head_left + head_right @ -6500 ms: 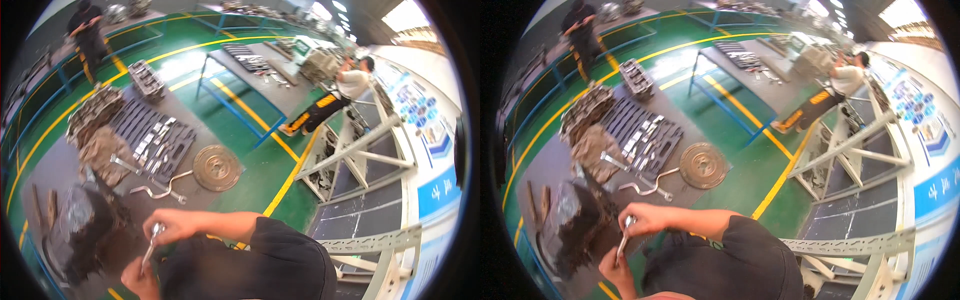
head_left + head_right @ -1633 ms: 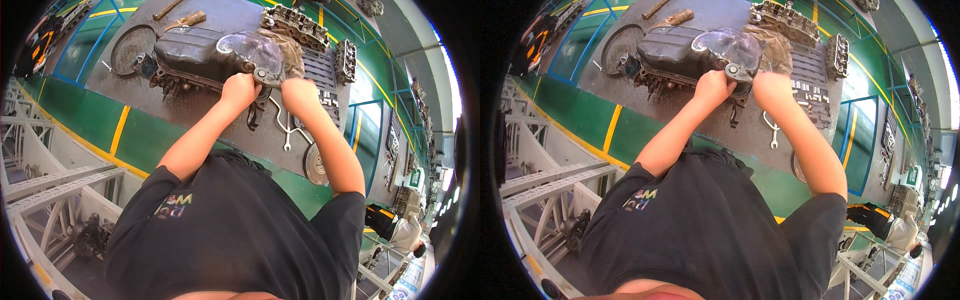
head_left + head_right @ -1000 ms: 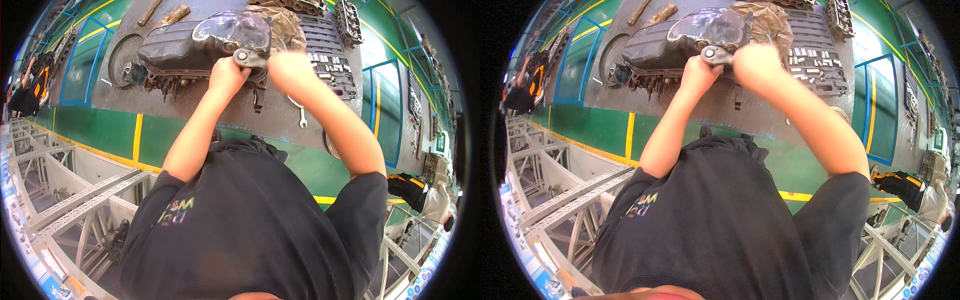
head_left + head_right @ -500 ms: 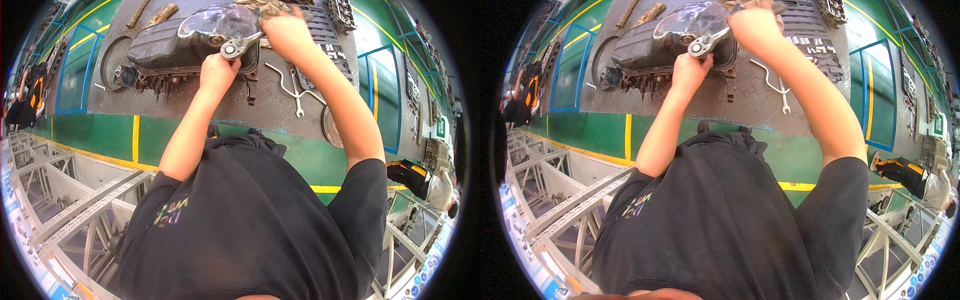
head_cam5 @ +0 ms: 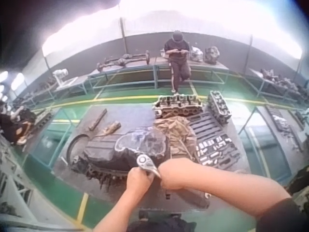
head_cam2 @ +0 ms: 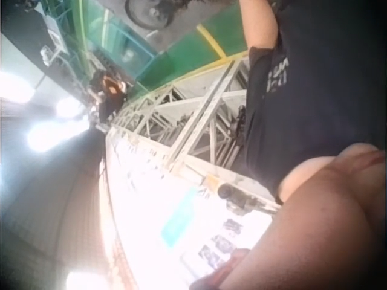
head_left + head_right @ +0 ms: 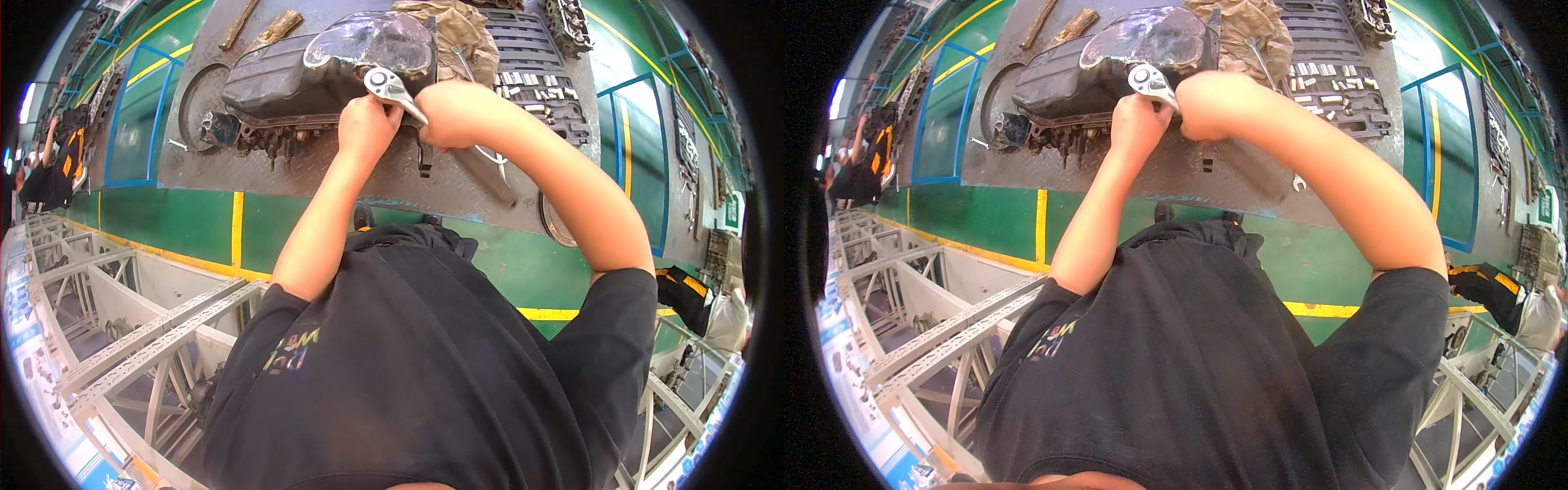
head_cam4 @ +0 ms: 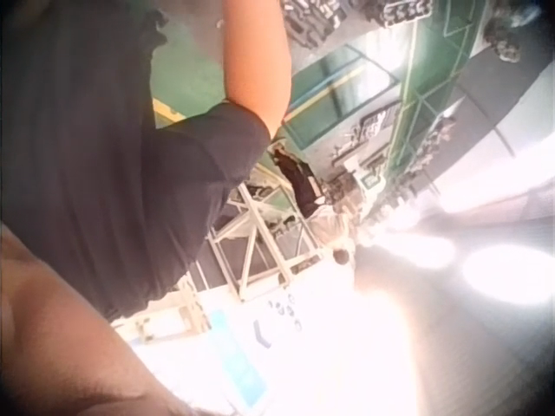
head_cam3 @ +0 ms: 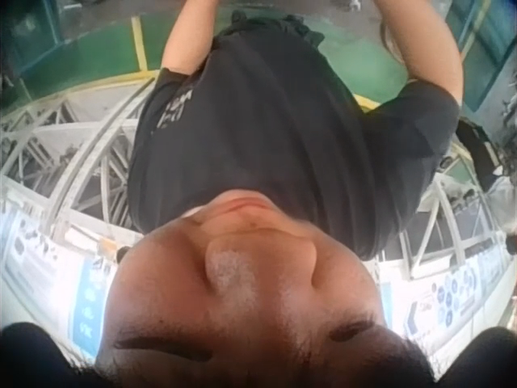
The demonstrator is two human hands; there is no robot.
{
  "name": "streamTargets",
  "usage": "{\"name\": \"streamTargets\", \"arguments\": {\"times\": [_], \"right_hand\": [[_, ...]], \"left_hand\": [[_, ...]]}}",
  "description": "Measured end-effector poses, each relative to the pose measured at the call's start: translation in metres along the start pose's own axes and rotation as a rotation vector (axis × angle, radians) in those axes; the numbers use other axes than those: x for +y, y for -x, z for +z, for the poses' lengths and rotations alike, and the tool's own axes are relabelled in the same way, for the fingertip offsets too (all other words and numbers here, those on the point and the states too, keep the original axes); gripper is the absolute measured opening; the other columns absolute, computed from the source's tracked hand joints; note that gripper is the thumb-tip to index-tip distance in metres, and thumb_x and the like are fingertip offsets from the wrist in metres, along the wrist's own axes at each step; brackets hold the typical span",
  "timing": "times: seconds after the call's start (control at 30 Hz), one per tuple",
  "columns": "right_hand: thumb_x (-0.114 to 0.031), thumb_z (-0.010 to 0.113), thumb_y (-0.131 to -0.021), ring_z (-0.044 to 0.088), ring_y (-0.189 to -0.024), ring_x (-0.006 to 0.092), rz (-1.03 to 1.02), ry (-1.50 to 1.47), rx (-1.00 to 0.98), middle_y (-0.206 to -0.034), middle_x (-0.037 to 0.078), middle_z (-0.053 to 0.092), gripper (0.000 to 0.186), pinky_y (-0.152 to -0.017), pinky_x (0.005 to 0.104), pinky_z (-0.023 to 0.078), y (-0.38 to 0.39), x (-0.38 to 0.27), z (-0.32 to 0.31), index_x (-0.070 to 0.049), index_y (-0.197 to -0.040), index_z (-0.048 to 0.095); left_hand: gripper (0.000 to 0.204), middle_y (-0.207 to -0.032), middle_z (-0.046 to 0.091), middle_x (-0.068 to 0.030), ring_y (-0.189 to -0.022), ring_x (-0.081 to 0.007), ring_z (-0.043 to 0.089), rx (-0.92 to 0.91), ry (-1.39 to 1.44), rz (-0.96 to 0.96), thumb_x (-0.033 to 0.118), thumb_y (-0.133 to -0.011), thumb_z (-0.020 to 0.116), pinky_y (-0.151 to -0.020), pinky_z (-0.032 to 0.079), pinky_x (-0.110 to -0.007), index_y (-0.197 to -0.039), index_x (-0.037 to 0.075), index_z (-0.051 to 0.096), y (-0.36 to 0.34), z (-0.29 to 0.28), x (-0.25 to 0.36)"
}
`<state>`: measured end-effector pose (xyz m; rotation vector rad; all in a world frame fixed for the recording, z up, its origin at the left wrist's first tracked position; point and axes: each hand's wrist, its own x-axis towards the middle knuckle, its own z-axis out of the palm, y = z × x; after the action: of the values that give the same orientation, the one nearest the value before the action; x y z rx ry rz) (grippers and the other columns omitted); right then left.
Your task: Removing an engine component cover, then replacing and fastening it with tools on a workbench.
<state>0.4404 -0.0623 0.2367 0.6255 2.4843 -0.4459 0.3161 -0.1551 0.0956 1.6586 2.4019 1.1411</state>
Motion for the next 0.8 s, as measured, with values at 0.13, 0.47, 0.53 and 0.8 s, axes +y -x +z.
{"name": "streamTargets", "arguments": {"times": [0.13,0.47,0.53,0.8], "right_hand": [[-0.012,0.065,-0.074,0.070,-0.074,0.0292,0.030,0.335,0.540,-0.074,0.012,0.070,0.009,-0.072,0.0413,0.056,-0.019,0.027,-0.003,-0.006,-0.075,0.071],[-0.015,0.066,-0.079,0.070,-0.078,0.0282,0.086,0.282,0.492,-0.079,0.014,0.069,0.011,-0.066,0.0412,0.056,-0.018,0.034,-0.007,-0.005,-0.078,0.071],[-0.014,0.065,-0.078,0.070,-0.078,0.0277,0.001,0.418,0.623,-0.079,0.015,0.069,0.011,-0.067,0.0410,0.056,-0.020,0.035,-0.002,-0.006,-0.079,0.072],[-0.013,0.065,-0.073,0.070,-0.072,0.0273,-0.013,0.330,0.697,-0.073,0.013,0.069,0.010,-0.060,0.0399,0.055,-0.014,0.029,-0.014,-0.005,-0.073,0.071]], "left_hand": [[0.023,-0.066,0.062,-0.0229,-0.065,-0.0403,0.064,-0.033,0.005,-0.040,0.019,-0.081,0.068,-0.061,0.052,-0.044,-0.073,-0.002,0.069,-0.006,-0.003,0.005],[0.024,-0.067,0.063,-0.0239,-0.067,-0.0420,0.064,-0.047,-0.019,-0.034,0.018,-0.082,0.066,-0.063,0.052,-0.048,-0.071,-0.004,0.066,-0.005,0.005,0.005],[0.024,-0.066,0.063,-0.0237,-0.066,-0.0418,0.064,-0.054,-0.036,-0.045,0.018,-0.082,0.066,-0.063,0.053,-0.048,-0.070,-0.003,0.066,-0.008,0.009,0.004],[0.021,-0.070,0.065,-0.0234,-0.068,-0.0413,0.064,-0.069,-0.048,-0.044,0.016,-0.082,0.065,-0.064,0.052,-0.047,-0.072,-0.002,0.067,-0.005,0.008,0.002]]}}
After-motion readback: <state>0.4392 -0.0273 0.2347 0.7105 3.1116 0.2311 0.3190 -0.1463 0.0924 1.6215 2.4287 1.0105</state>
